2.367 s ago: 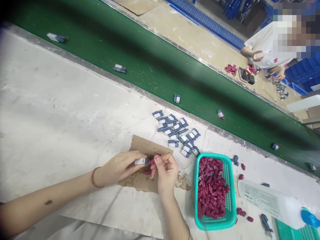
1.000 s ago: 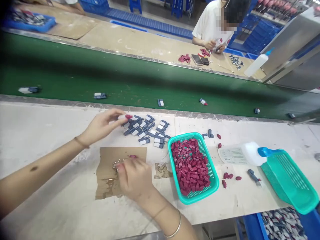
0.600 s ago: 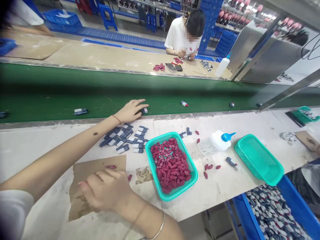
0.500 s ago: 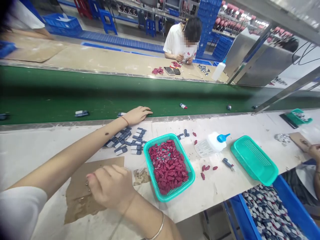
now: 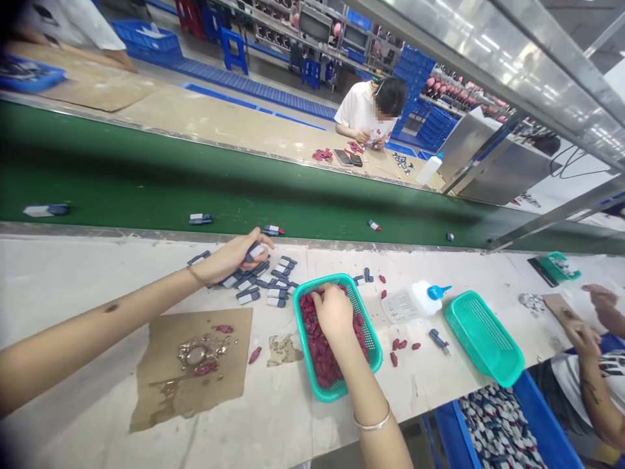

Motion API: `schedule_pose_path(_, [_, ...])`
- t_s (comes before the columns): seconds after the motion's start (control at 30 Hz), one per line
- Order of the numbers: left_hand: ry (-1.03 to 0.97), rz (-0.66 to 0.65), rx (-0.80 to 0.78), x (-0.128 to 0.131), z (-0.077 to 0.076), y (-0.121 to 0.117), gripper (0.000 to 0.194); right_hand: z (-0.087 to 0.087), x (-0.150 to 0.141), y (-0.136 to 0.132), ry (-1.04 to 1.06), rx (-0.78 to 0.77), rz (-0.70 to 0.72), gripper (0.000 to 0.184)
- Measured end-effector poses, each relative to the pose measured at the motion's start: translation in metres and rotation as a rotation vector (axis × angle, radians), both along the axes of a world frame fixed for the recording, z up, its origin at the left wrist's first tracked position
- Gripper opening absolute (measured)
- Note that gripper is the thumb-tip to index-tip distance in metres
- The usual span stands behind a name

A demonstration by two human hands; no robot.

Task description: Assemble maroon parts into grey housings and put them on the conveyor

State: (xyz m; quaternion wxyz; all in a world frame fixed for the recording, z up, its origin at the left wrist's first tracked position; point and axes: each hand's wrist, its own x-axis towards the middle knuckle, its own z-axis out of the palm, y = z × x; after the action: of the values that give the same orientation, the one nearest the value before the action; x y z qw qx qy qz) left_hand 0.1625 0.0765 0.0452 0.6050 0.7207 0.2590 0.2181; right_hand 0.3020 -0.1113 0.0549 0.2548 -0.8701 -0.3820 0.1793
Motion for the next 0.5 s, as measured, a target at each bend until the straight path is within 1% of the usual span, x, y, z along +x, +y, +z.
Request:
schedule_pose_path(0.07, [0.058, -0.071, -0.183, -0.037, 0.005, -0.017, 0.049, -0.006, -0.001, 0.007, 0.032, 0.028, -0.011, 0.017])
schedule_pose_path(0.1, [0.090, -0.077, -0.225, -0.056, 0.004, -0.025, 0.045, -0.007, 0.000, 0.009, 0.055, 0.049, -0.017, 0.019])
schedule_pose_path(0.17, [0.151, -0.016, -0.246, -0.093, -0.001, -0.037, 0.043, -0.006, 0.002, 0.008, 0.116, 0.100, -0.030, 0.016])
schedule_pose_path(0.23, [0.194, 0.057, -0.226, -0.125, -0.011, -0.046, 0.043, -0.001, 0.005, 0.005, 0.178, 0.145, -0.038, 0.012])
schedule_pose_path(0.27, [0.210, 0.091, -0.214, -0.138, -0.016, -0.049, 0.043, 0.002, 0.004, 0.003, 0.222, 0.172, -0.043, 0.014])
schedule_pose_path(0.3, [0.220, 0.124, -0.206, -0.150, -0.020, -0.052, 0.042, 0.006, 0.001, 0.002, 0.294, 0.217, -0.054, 0.018])
schedule_pose_path(0.37, [0.202, 0.185, -0.214, -0.166, -0.026, -0.059, 0.041, 0.012, -0.010, 0.004, 0.515, 0.341, -0.086, 0.024])
schedule_pose_path(0.43, [0.140, 0.218, -0.262, -0.174, -0.026, -0.065, 0.041, 0.016, -0.029, 0.009, 0.763, 0.460, -0.111, 0.025])
schedule_pose_path(0.47, [0.100, 0.229, -0.299, -0.175, -0.025, -0.067, 0.041, 0.016, -0.040, 0.013, 0.851, 0.496, -0.109, 0.023])
schedule_pose_path(0.5, [0.060, 0.240, -0.341, -0.175, -0.024, -0.070, 0.042, 0.015, -0.053, 0.017, 0.893, 0.505, -0.090, 0.020])
